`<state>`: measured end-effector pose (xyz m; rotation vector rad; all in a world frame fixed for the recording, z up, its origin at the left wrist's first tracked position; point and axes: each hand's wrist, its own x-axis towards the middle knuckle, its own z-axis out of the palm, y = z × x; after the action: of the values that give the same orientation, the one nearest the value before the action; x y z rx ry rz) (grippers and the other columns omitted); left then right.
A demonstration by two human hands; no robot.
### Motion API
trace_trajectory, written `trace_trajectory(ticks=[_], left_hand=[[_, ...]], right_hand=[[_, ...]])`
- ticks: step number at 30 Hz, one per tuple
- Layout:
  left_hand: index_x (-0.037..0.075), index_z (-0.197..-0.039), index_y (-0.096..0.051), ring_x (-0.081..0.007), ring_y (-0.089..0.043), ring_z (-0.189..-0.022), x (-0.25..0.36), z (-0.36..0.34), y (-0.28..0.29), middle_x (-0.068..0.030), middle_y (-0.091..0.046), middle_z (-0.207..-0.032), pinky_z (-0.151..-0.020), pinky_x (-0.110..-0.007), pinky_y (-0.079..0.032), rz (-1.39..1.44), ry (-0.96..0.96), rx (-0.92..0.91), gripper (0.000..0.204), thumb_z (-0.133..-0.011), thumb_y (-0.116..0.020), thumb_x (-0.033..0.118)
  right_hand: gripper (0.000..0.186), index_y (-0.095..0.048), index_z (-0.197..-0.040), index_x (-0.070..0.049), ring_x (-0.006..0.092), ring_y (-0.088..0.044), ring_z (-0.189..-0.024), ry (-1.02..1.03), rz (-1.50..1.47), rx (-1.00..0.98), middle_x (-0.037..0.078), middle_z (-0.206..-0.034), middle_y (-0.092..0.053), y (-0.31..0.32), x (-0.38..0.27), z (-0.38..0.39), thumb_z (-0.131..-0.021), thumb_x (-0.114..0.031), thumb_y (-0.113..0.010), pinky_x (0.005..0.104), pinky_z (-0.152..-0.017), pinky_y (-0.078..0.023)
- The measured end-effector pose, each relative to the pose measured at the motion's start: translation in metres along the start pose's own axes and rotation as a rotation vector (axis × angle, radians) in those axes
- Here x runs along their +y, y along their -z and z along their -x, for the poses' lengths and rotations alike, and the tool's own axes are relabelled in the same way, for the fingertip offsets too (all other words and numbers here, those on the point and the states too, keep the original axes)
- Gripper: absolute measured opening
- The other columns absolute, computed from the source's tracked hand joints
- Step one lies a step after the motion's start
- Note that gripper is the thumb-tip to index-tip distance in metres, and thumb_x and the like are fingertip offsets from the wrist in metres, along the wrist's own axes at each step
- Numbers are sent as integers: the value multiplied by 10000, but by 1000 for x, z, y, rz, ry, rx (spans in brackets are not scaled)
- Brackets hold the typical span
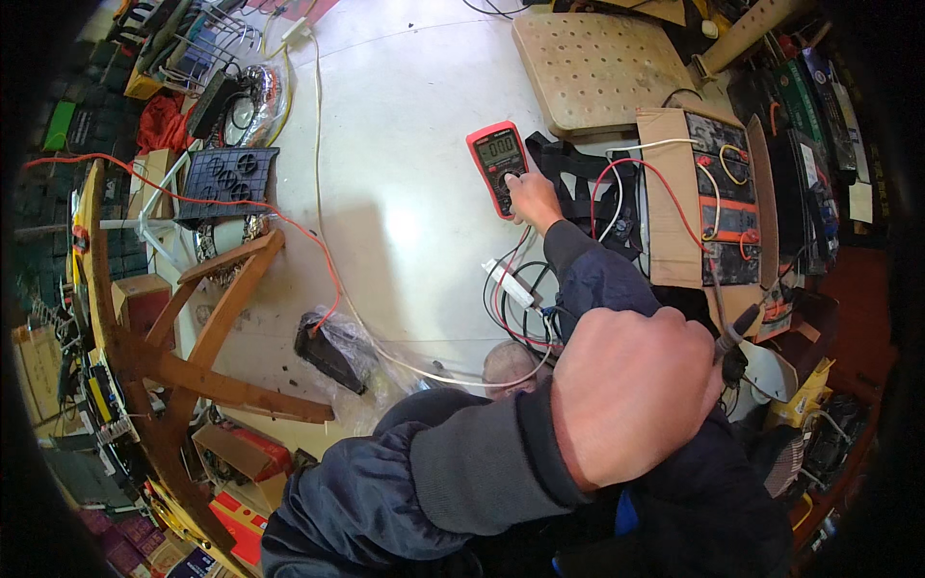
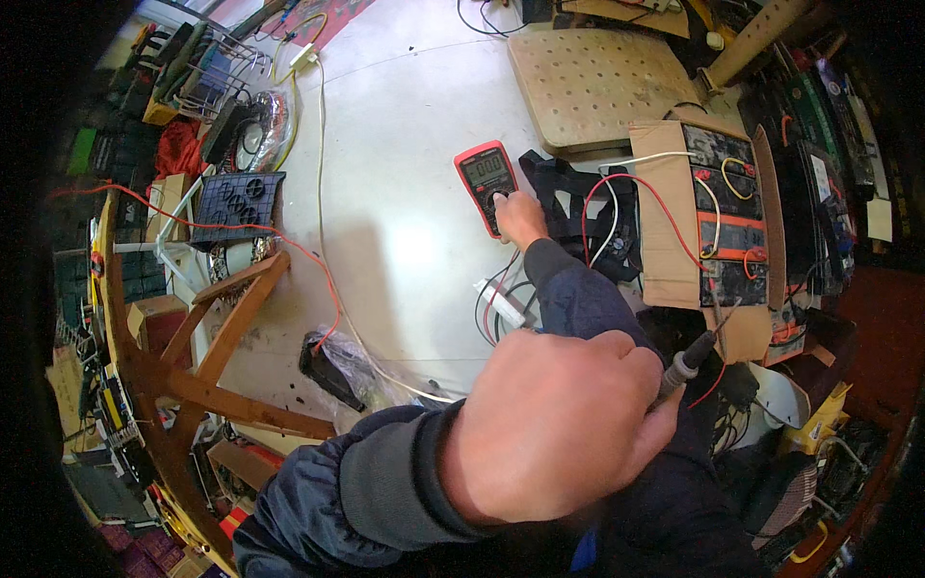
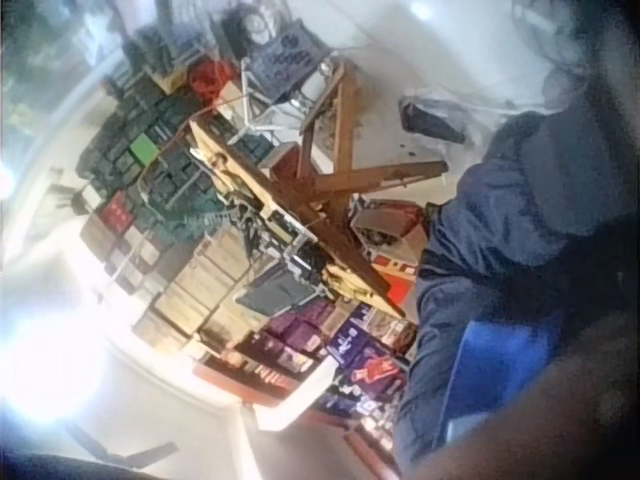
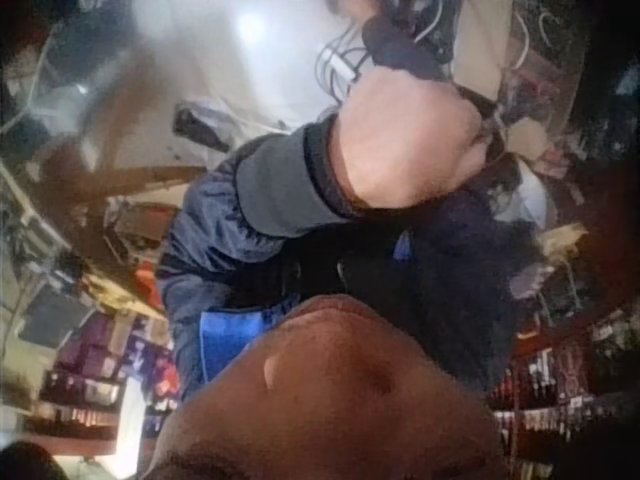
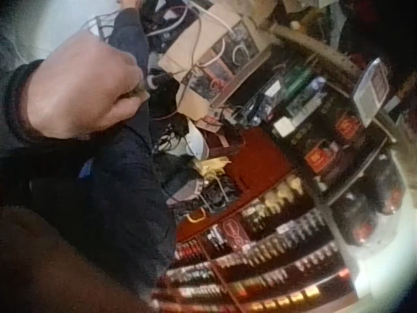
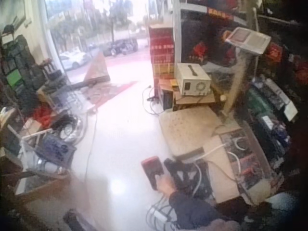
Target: The person tests electronic components using a multimeter and power supply, connects wires, and disassembles a device to inspect its internal circuit board.
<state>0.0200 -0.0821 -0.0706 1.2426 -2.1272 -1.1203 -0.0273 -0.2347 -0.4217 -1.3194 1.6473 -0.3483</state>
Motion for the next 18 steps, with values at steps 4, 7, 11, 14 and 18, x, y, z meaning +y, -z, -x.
trace_trajectory(ticks=[4, 7, 11, 14, 18], left_hand=[[74, -779, -642, -347, -667, -678, -3, -4, 2, -113, -645, -766, -576, -468, -523, 14, 21, -36, 294, -909, -680, 335], [65, -781, -660, -338, -671, -660, -4, -5, 3, -121, -653, -761, -573, -454, -523, 13, 22, -40, 285, -913, -677, 317], [46, -770, -694, -318, -675, -616, -3, -6, 3, -136, -666, -742, -559, -425, -521, 7, -10, -11, 280, -924, -668, 279], [63, -777, -659, -346, -669, -654, 0, -5, 2, -123, -655, -758, -572, -458, -523, -1, 23, -41, 290, -916, -672, 317], [70, -764, -638, -361, -667, -659, 0, -3, 1, -121, -653, -758, -572, -474, -524, -6, 36, -57, 309, -917, -672, 336]], right_hand=[[454, -682, -911, 80, 334, -719, -587, 49, 14, 1, 197, -698, -703, 0, -3, 0, -1045, -310, -495, 435, -705, -587], [404, -701, -949, 70, 380, -729, -722, 106, 74, -8, 220, -779, -714, -2, 1, -5, -1033, -280, -516, 465, -781, -575], [383, -714, -968, 56, 408, -717, -880, 248, 290, 22, 236, -858, -719, -9, 14, -16, -1019, -277, -532, 491, -849, -554], [453, -706, -932, 68, 423, -724, -884, 312, 352, 42, 268, -824, -725, -12, 21, -21, -1046, -308, -481, 489, -874, -545], [464, -711, -906, 62, 396, -733, -820, 563, 617, 134, 254, -771, -720, -9, 20, -17, -1046, -321, -488, 477, -859, -556]])
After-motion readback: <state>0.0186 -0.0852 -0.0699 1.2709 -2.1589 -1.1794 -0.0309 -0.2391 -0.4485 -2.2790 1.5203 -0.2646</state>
